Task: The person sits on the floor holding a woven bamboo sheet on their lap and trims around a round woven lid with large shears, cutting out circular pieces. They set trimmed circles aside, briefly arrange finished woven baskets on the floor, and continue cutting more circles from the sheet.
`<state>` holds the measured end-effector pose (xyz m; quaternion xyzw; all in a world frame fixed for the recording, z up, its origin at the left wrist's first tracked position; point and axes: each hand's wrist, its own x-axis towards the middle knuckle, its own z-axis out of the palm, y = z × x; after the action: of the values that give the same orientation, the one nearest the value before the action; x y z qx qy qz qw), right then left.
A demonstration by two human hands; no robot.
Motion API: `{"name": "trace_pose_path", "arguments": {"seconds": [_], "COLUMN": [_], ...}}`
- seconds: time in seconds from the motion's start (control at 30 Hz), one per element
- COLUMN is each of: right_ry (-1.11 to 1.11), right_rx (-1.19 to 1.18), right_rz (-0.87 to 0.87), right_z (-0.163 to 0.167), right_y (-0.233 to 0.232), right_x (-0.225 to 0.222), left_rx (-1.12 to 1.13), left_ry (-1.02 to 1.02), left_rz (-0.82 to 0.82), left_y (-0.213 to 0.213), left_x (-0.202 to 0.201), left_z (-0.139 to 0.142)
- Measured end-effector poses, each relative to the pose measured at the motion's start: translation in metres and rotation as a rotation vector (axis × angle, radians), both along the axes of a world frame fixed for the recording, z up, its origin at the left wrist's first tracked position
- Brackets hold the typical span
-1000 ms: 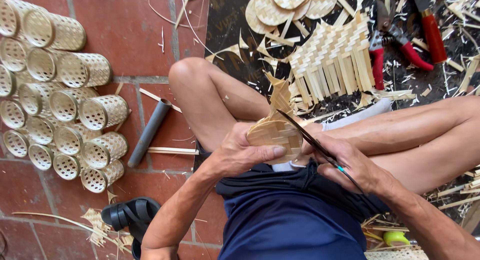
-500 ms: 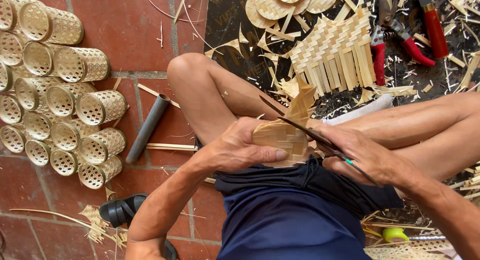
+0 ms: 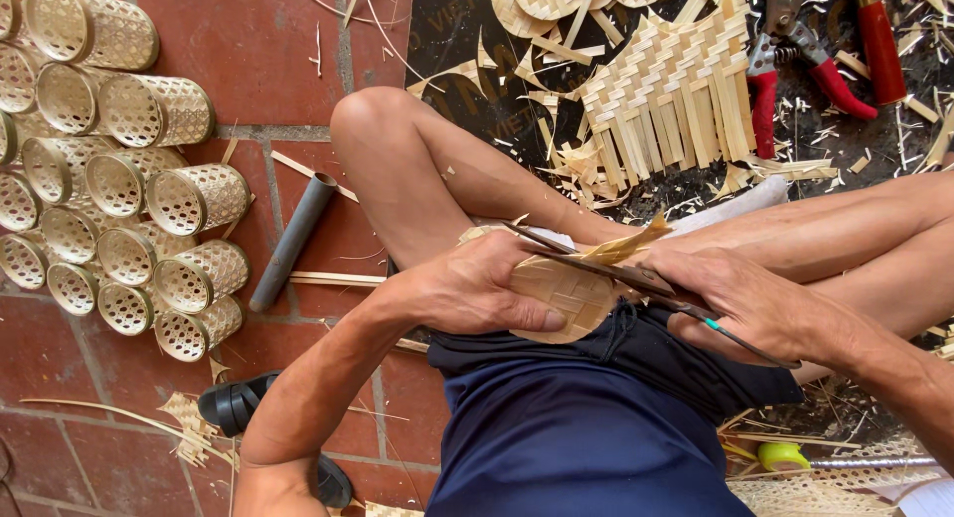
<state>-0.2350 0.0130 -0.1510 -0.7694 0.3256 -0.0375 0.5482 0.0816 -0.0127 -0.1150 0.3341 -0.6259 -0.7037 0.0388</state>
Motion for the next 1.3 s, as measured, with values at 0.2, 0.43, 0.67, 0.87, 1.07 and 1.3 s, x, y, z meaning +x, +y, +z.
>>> {"name": "trace_pose_path", "arguments": {"seconds": [0.2, 0.43, 0.67, 0.87, 1.07, 1.3], "right_ry": [0.064, 0.356, -0.232, -0.200, -0.514, -0.597], "right_rx": [-0.006, 0.018, 0.098, 0.063, 0.166, 0.222], "right_rz": [0.054, 0.118, -0.319, -0.445, -1.037, -1.110], "right_z": [0.009, -0.004, -0.008, -0.004, 0.006, -0.013], "right_y": [-0.008, -0.004, -0.011, -0.002, 0.026, 0.047], "right_x": [0.008, -0.007, 0.013, 0.065, 0.103, 0.112], "left_rx": [-0.032, 0.023, 0.236, 0.037, 0.512, 0.480], "left_ry": [0.174, 0.197, 0.249, -0.127, 0.604, 0.797], "left_rz": [-0.038, -0.076, 0.148, -0.008, 0.468, 1.216], "left_y": [-0.002, -0.005, -0.006, -0.005, 0.008, 0.058], "left_x": [0.000, 0.004, 0.014, 0.009, 0.024, -0.063], "left_z": [-0.002, -0.012, -0.011, -0.026, -0.026, -0.060]}}
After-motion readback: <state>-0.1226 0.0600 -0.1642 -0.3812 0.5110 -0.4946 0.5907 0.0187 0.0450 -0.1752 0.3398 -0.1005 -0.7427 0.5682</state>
